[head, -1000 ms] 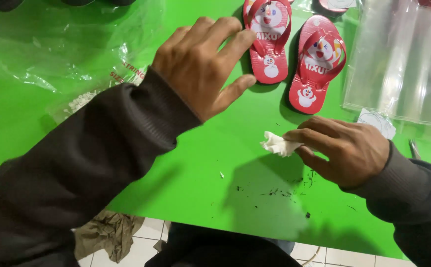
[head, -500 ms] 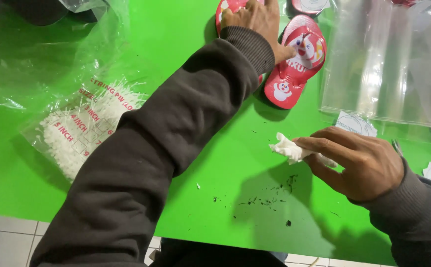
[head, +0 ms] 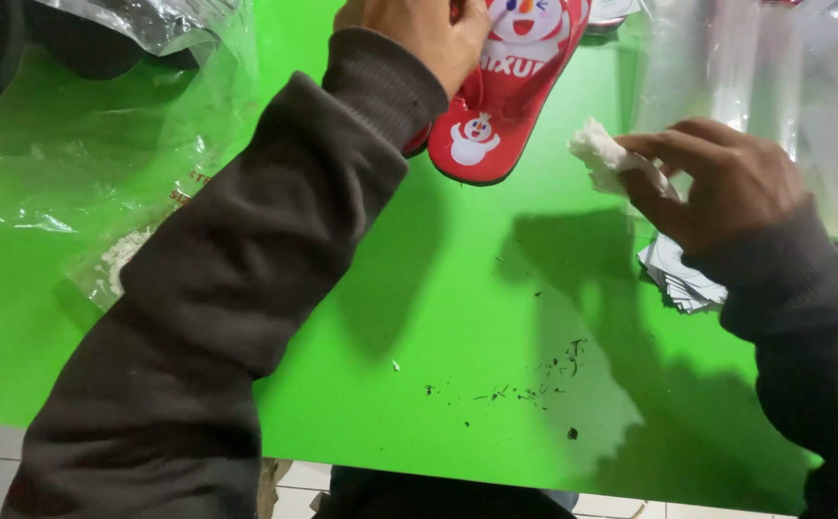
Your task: The person trims the edges of a black flip-flop sole using scissors, then wipes the surface of red flip-flops with a white cloth. They cut a white plastic zip tie, thread it through the flip-flops to secure them together, and place the pair into a clear plastic packaging bag.
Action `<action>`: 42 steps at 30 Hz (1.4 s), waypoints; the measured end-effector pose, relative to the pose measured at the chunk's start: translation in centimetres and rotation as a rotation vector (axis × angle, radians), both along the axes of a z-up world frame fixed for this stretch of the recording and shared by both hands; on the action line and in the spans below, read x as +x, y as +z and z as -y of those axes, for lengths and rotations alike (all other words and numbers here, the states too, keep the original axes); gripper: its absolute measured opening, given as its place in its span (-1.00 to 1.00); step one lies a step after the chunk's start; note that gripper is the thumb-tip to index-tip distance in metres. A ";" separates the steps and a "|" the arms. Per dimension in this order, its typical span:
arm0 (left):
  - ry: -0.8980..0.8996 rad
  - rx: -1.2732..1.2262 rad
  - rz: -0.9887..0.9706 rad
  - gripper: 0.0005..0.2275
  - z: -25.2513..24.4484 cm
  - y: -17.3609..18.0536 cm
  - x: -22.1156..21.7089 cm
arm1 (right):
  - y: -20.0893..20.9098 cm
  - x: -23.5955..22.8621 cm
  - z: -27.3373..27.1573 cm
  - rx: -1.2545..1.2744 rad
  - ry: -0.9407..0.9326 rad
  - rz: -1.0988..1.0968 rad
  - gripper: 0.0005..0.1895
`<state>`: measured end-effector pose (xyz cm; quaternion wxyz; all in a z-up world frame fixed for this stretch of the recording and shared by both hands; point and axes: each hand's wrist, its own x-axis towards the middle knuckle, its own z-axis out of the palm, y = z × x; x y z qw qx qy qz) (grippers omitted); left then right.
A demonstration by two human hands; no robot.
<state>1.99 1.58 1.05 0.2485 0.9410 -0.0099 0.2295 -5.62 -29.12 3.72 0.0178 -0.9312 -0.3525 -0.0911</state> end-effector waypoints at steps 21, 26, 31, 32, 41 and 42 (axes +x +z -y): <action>-0.075 0.037 -0.219 -0.68 2.7 -0.7 -4.7 | -2.3 -13.2 0.7 0.098 0.493 -0.576 -0.77; -0.087 0.105 -0.356 -0.63 4.6 -3.0 -3.8 | -1.3 -10.3 4.0 0.169 0.283 -0.513 -0.66; -0.065 0.070 -0.377 -0.64 4.8 -3.0 -4.0 | -2.8 -6.7 0.4 0.059 0.162 -0.309 -0.69; -0.070 0.067 -0.358 -0.61 4.7 -3.2 -4.0 | -3.4 -6.6 -0.6 0.055 0.210 -0.320 -0.69; -0.299 -0.049 -0.096 -0.69 2.7 -5.3 -4.6 | -5.2 -10.3 -10.6 0.035 0.374 -0.093 -0.66; -0.294 -0.050 -0.097 -0.69 2.4 -5.6 -4.6 | -4.8 -10.8 -11.1 0.034 0.378 -0.094 -0.66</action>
